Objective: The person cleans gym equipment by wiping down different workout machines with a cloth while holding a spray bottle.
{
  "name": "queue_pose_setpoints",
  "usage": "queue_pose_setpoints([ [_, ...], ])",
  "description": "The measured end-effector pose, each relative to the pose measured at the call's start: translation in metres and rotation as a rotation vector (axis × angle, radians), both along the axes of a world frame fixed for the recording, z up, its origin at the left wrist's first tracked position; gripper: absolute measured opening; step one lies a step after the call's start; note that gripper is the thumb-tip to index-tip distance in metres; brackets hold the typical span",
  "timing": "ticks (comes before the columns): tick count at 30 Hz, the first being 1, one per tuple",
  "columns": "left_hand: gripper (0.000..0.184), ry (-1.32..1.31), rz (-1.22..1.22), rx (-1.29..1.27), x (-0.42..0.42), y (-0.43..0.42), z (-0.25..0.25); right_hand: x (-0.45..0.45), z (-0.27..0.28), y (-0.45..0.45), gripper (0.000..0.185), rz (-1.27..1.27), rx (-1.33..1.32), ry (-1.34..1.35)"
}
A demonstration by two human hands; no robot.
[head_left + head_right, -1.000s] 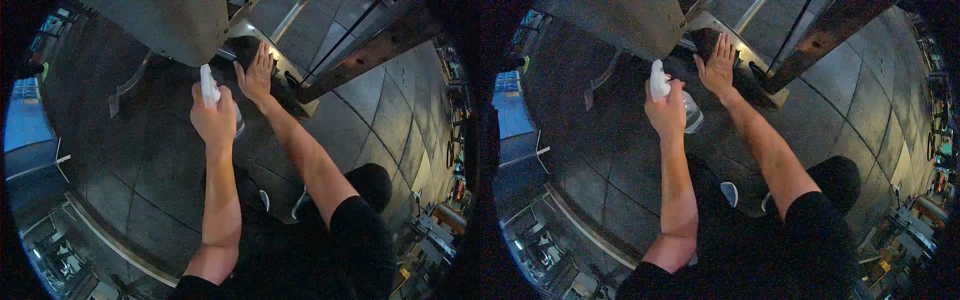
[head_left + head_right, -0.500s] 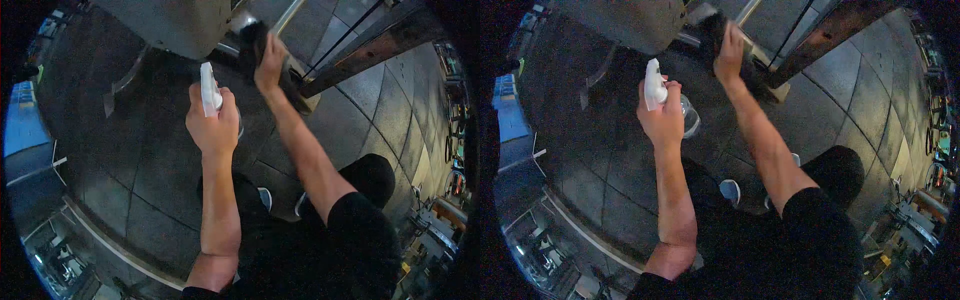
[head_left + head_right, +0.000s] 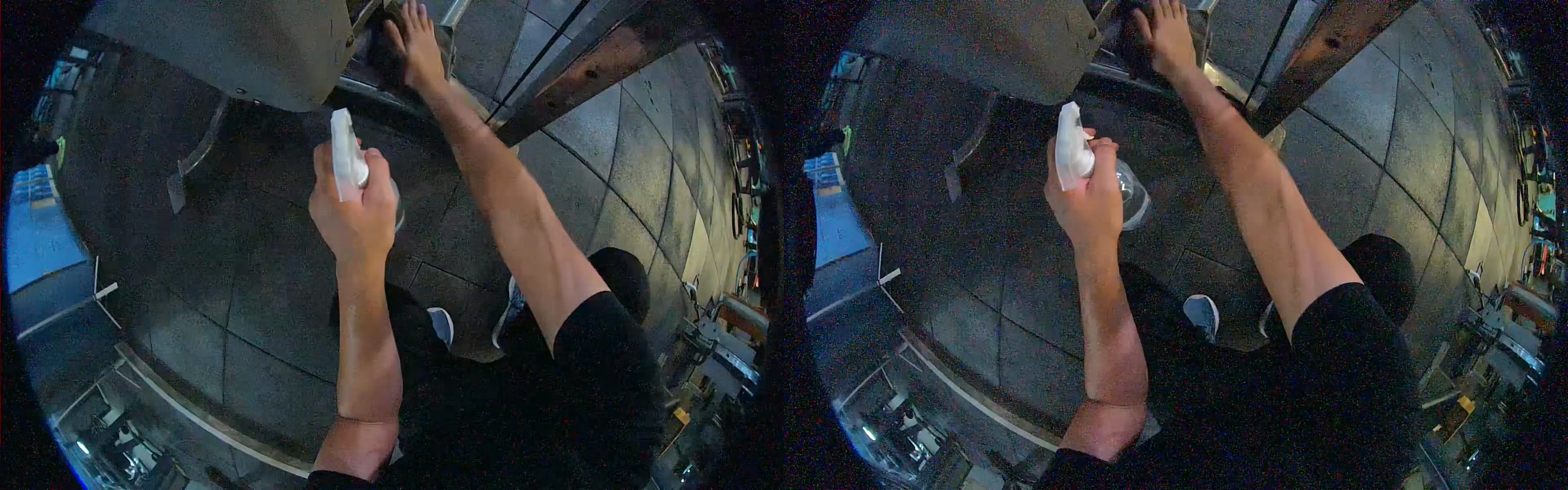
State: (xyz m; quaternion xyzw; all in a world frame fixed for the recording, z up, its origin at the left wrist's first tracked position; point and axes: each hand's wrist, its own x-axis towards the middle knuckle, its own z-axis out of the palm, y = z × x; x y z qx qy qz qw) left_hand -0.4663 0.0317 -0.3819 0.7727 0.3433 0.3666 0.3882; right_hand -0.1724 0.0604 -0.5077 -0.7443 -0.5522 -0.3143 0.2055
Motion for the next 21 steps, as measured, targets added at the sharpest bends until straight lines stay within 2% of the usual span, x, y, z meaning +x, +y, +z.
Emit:
queue_pose_setpoints([
  [1, 0.021, -0.007, 0.013, -0.021, -0.003, 0.002, -0.001, -0.029, 0.003, -0.010, 0.058, -0.003, 0.002, -0.003],
  [3, 0.022, -0.018, 0.028, -0.043, -0.003, 0.007, -0.008, -0.081, -0.001, -0.019, 0.080, -0.097, 0.170, 0.514],
  [6, 0.024, 0.000, 0.008, -0.044, -0.002, 0.011, -0.015, -0.128, -0.019, -0.051, 0.089, -0.186, 0.032, 0.397],
  [9, 0.025, 0.073, 0.009, -0.096, 0.003, 0.007, -0.006, -0.093, -0.007, -0.039, 0.089, -0.098, 0.060, 0.440],
  [10, 0.025, 0.059, -0.004, -0.078, 0.006, 0.006, -0.003, -0.074, -0.002, -0.029, 0.082, -0.060, 0.114, 0.488],
  [11, 0.025, 0.048, -0.016, -0.064, 0.007, 0.002, -0.003, -0.038, -0.018, -0.018, 0.082, -0.067, 0.105, 0.494],
  [13, 0.023, 0.026, -0.034, -0.114, 0.007, -0.005, -0.003, 0.027, -0.048, -0.002, 0.064, -0.142, -0.191, 0.029],
  [14, 0.022, -0.005, -0.048, -0.152, 0.007, -0.005, -0.001, 0.026, -0.040, -0.003, 0.064, -0.150, -0.181, 0.031],
  [16, 0.020, 0.010, -0.056, -0.135, 0.003, -0.002, -0.004, 0.023, -0.027, 0.000, 0.082, -0.538, -0.324, -0.216],
  [17, 0.019, 0.019, -0.051, -0.133, 0.003, 0.001, -0.005, 0.005, -0.023, -0.004, 0.082, -0.536, -0.315, -0.221],
  [19, 0.018, 0.053, -0.032, -0.097, 0.004, 0.005, -0.005, -0.064, -0.018, -0.031, 0.092, -0.110, 0.116, 0.580],
  [21, 0.017, 0.095, -0.019, -0.061, 0.004, 0.008, -0.008, -0.105, -0.029, -0.047, 0.093, -0.190, 0.091, 0.533],
])
